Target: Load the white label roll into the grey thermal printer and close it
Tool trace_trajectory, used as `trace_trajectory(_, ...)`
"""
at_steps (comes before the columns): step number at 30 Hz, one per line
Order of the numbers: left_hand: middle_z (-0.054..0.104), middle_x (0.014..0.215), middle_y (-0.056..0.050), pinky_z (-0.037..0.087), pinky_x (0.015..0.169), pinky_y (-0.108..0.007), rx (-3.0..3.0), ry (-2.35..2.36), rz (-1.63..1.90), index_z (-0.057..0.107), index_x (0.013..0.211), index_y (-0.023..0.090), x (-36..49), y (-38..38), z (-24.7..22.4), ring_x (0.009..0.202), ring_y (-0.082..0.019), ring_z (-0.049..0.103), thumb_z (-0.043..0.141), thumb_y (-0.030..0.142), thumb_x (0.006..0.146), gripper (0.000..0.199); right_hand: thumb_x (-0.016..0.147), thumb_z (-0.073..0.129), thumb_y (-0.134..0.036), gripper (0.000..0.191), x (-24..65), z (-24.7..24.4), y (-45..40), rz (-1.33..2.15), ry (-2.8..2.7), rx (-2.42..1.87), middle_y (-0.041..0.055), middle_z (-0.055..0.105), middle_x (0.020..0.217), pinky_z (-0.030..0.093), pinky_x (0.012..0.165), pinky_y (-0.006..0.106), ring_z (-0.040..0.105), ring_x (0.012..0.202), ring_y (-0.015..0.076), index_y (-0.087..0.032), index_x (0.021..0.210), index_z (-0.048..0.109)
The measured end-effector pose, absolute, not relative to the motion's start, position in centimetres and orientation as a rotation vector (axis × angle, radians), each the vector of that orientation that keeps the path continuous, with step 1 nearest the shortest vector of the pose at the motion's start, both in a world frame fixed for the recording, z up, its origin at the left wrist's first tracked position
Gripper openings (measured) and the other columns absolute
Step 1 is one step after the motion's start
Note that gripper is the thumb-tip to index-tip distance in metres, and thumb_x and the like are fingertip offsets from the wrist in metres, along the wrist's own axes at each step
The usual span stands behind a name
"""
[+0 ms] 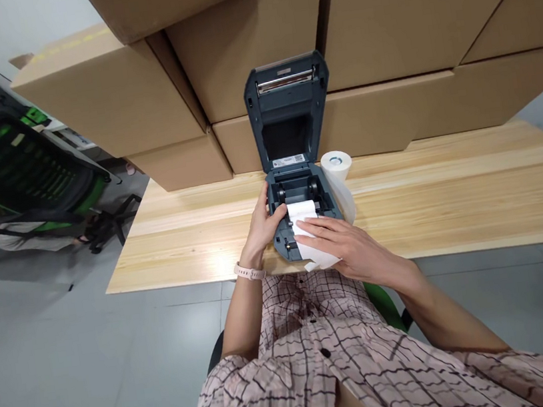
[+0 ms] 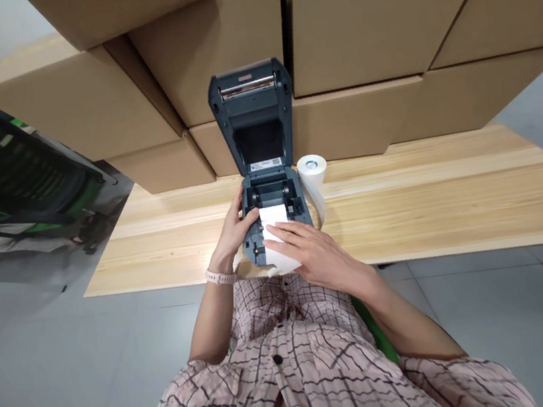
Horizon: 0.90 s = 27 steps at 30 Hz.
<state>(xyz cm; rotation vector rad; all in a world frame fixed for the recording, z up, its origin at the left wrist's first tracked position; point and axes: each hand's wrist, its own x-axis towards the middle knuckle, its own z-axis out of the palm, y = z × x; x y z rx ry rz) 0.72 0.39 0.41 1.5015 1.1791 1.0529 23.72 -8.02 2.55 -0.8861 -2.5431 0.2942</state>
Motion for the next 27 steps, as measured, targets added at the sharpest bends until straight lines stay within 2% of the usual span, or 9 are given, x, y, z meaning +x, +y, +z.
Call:
trace_trajectory(4, 0.039, 0.175, -0.010, 0.035, 0.131, -0.047, 1.511, 1.184, 1.049, 0.030, 0.169, 0.026, 0.73, 0.35, 0.49, 0.163, -0.029, 0.036, 0.063, 0.039, 0.095, 0.082, 0.086, 0.054, 0.004, 0.080, 23.78, 2.29, -8.16, 0.295, -2.523, -0.899, 0.0087, 0.051, 0.167, 0.051, 0.120, 0.057, 0.046, 0.157, 0.0279, -0.028, 0.160, 0.051)
trace_trajectory(13, 0.039, 0.175, -0.010, 0.036, 0.131, -0.048, 1.484, 1.180, 1.050, 0.031, 0.169, 0.026, 0.75, 0.33, 0.55, 0.161, -0.029, 0.039, 0.063, 0.037, 0.095, 0.082, 0.089, 0.050, 0.003, 0.070, 23.49, 1.99, -8.64, 0.271, -2.483, -0.906, 0.0126, 0.055, 0.163, 0.054, 0.117, 0.057, 0.050, 0.153, 0.0311, -0.021, 0.155, 0.057)
trace_trajectory(17, 0.040, 0.175, -0.011, 0.037, 0.130, -0.047, 1.473, 1.154, 1.055, 0.029, 0.169, 0.024, 0.74, 0.37, 0.34, 0.162, -0.029, 0.038, 0.064, 0.039, 0.095, 0.083, 0.083, 0.052, 0.004, 0.076, 23.51, 2.20, -8.65, 0.288, -2.485, -0.915, 0.0109, 0.055, 0.164, 0.054, 0.114, 0.057, 0.051, 0.151, 0.0308, -0.023, 0.154, 0.056)
trace_trajectory(22, 0.031, 0.179, -0.011, 0.033, 0.133, -0.048, 1.486, 1.126, 1.071, 0.029, 0.169, 0.026, 0.59, 0.58, -0.24, 0.164, -0.029, 0.034, 0.065, 0.046, 0.096, 0.084, 0.081, 0.050, 0.006, 0.078, 23.38, 2.65, -8.79, 0.299, -2.486, -0.944, 0.0086, 0.056, 0.163, 0.055, 0.110, 0.056, 0.055, 0.145, 0.0319, -0.024, 0.152, 0.059)
trace_trajectory(27, 0.031, 0.178, -0.010, 0.028, 0.135, -0.046, 1.497, 1.136, 1.070, 0.031, 0.168, 0.026, 0.50, 0.55, -0.30, 0.165, -0.028, 0.032, 0.066, 0.049, 0.095, 0.084, 0.081, 0.051, 0.004, 0.081, 23.39, 2.80, -8.86, 0.316, -2.474, -0.953, 0.0075, 0.056, 0.163, 0.054, 0.109, 0.057, 0.056, 0.143, 0.0323, -0.028, 0.155, 0.056)
